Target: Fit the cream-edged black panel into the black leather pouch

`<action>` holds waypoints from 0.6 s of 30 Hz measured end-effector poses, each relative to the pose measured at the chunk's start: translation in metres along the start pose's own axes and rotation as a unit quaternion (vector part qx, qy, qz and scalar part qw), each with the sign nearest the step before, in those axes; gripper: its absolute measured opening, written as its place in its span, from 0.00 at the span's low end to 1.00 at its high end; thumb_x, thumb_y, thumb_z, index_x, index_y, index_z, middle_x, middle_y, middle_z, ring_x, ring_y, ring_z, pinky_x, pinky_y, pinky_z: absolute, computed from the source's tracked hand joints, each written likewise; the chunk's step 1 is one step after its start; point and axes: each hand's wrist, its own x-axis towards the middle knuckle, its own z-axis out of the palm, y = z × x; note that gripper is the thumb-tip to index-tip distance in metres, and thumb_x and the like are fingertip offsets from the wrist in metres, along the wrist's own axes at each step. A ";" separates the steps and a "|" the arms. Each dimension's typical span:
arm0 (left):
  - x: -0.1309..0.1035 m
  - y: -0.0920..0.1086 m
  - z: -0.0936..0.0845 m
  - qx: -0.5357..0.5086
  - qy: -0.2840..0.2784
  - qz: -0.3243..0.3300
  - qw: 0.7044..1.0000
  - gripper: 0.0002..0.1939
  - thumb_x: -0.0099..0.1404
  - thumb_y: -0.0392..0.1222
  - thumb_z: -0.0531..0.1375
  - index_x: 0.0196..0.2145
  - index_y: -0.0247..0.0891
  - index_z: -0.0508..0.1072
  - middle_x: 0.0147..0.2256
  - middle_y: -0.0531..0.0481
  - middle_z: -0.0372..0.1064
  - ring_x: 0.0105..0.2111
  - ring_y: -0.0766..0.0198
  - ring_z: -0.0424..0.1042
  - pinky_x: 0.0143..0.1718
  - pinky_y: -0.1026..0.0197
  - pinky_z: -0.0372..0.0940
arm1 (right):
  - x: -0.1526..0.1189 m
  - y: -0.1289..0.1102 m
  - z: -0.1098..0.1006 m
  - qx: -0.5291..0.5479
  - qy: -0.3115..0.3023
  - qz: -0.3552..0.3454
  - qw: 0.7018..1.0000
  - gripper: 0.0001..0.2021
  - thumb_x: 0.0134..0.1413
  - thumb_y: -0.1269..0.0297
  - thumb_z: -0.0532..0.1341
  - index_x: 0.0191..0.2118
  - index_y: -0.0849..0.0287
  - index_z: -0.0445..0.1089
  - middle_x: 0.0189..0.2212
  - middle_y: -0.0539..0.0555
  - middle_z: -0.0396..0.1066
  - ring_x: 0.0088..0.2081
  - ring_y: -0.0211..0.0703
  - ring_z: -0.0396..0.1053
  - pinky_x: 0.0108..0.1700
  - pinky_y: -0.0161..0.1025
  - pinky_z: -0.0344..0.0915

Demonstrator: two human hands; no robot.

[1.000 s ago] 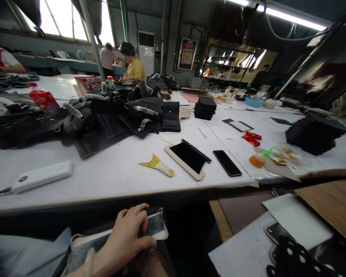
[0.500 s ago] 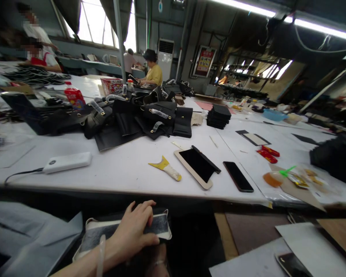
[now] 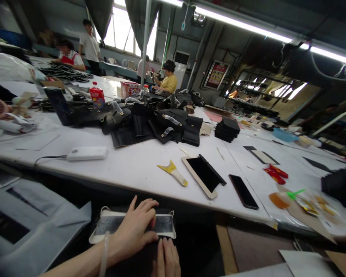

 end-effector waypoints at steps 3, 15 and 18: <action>-0.010 -0.004 -0.006 0.005 0.031 0.003 0.999 0.14 0.52 0.42 0.71 0.29 0.41 0.70 0.54 0.52 0.68 0.59 0.52 0.61 0.62 0.29 0.35 | 0.003 -0.005 0.009 -0.064 0.003 -0.043 0.997 0.21 0.68 0.61 0.51 0.63 0.59 0.62 0.41 0.60 0.76 0.41 0.55 0.76 0.41 0.49 0.73; -0.070 -0.016 -0.016 0.057 0.118 -0.026 0.991 0.04 0.65 0.36 0.59 0.31 0.43 0.70 0.34 0.56 0.70 0.41 0.58 0.68 0.58 0.39 0.43 | 0.011 -0.033 0.029 -0.030 0.052 -0.143 0.988 0.23 0.67 0.60 0.51 0.62 0.66 0.63 0.34 0.61 0.76 0.33 0.51 0.75 0.35 0.47 0.72; -0.079 -0.019 -0.016 0.051 0.183 -0.024 0.982 0.06 0.65 0.35 0.57 0.30 0.42 0.69 0.32 0.56 0.70 0.39 0.59 0.68 0.57 0.42 0.41 | 0.010 -0.037 0.032 -0.014 0.050 -0.155 0.987 0.23 0.67 0.59 0.51 0.61 0.65 0.63 0.35 0.60 0.76 0.33 0.51 0.75 0.34 0.47 0.72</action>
